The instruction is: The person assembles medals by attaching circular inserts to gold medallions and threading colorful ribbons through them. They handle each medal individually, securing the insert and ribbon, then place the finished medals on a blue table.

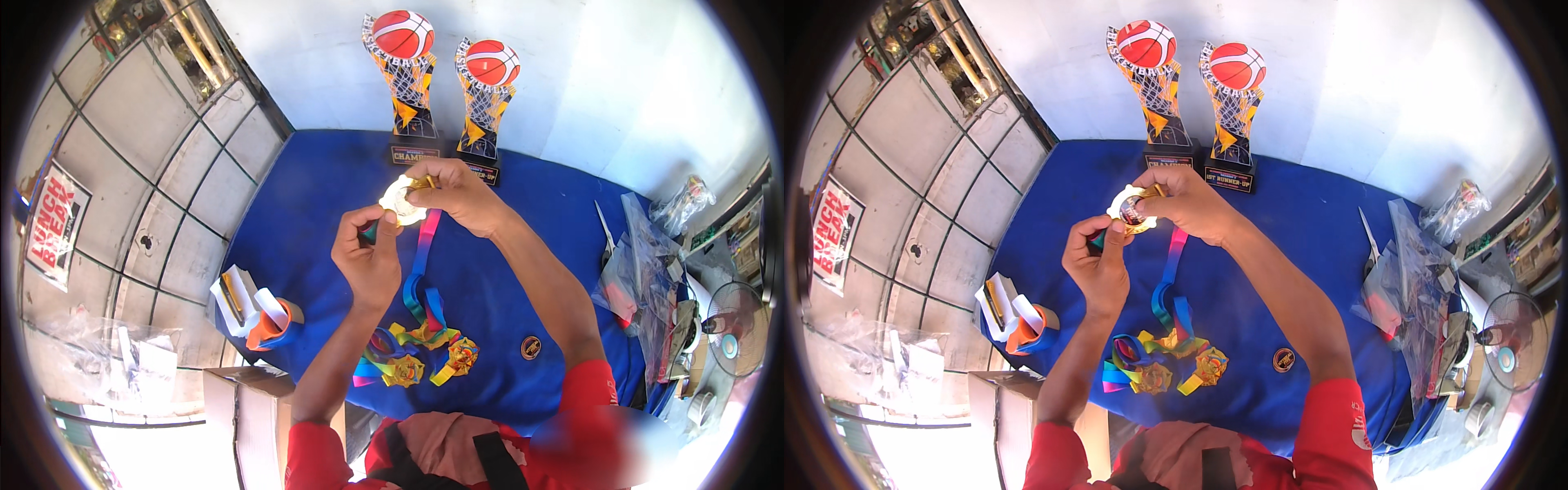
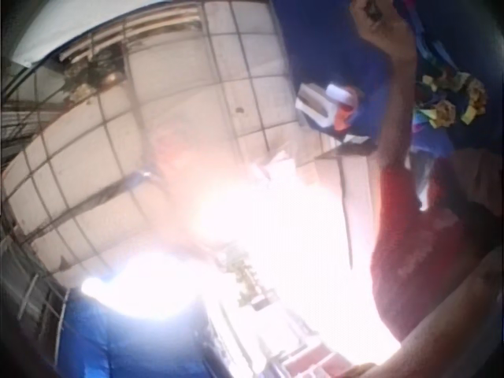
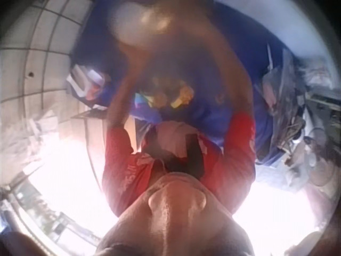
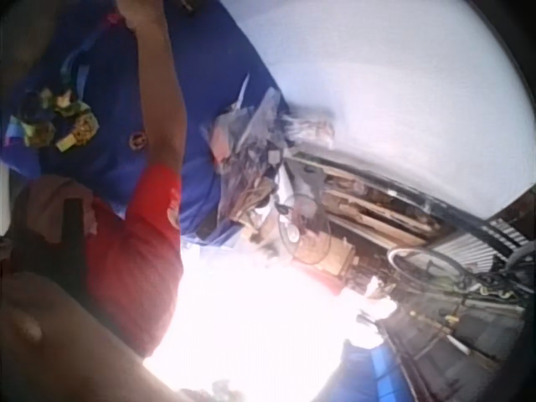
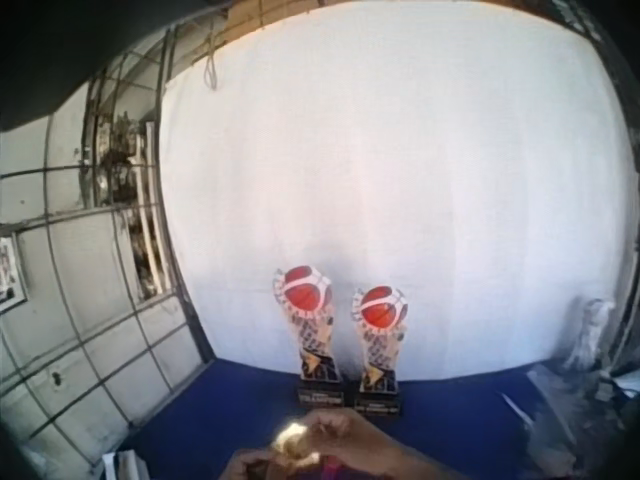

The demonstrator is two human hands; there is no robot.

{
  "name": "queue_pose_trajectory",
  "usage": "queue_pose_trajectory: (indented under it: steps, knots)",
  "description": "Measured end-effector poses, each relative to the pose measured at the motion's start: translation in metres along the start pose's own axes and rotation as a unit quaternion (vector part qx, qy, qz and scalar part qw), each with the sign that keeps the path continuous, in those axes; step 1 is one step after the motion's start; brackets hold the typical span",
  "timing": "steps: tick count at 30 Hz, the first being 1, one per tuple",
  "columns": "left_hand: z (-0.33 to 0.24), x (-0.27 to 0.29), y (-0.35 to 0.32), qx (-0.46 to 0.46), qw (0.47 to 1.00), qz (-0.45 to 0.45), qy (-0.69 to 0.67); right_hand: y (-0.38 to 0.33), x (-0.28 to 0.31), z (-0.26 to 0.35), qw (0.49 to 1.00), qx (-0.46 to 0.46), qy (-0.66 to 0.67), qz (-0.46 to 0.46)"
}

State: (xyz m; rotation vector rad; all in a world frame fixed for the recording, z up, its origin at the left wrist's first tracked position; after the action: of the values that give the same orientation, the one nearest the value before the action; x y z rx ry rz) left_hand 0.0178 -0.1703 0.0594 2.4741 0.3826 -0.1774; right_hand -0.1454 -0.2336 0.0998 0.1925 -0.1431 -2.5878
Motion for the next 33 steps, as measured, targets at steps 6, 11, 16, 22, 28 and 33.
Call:
queue_pose_trajectory:
  steps: [6,11,16,22,28,33]
  knots:
    - [0.032,-0.014,-0.046,0.024,0.979,0.074,0.188,-0.013,0.036,-0.040,0.993,-0.092,-0.049,-0.061]
    - [0.067,-0.006,-0.049,-0.008,0.953,0.157,0.258,-0.004,0.054,-0.086,0.993,-0.075,-0.068,-0.053]
    - [0.095,0.006,-0.068,0.026,0.841,0.228,0.491,0.033,0.054,-0.117,0.966,-0.120,-0.214,-0.079]
    - [0.094,0.033,-0.120,-0.014,0.774,0.403,0.488,0.084,0.031,-0.133,0.970,-0.136,-0.196,0.048]
    - [0.054,0.033,-0.154,-0.011,0.783,0.514,0.348,0.098,0.013,-0.160,0.956,-0.241,-0.142,0.094]
    - [0.047,0.043,-0.124,-0.033,0.846,0.271,0.458,0.073,0.017,-0.172,0.951,-0.281,-0.063,0.108]
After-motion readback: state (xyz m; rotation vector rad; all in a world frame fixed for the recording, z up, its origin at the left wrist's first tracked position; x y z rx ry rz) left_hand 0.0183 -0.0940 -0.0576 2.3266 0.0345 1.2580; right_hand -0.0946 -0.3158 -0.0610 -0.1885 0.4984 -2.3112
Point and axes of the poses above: each hand's wrist, its own y-axis towards the middle knuckle, its own x-axis out of the back of the hand, z = x × y, the point moved 1 cm from there along y, towards the middle knuckle, and after that the axes turned 2 degrees about -x, right-handed, at the moved point
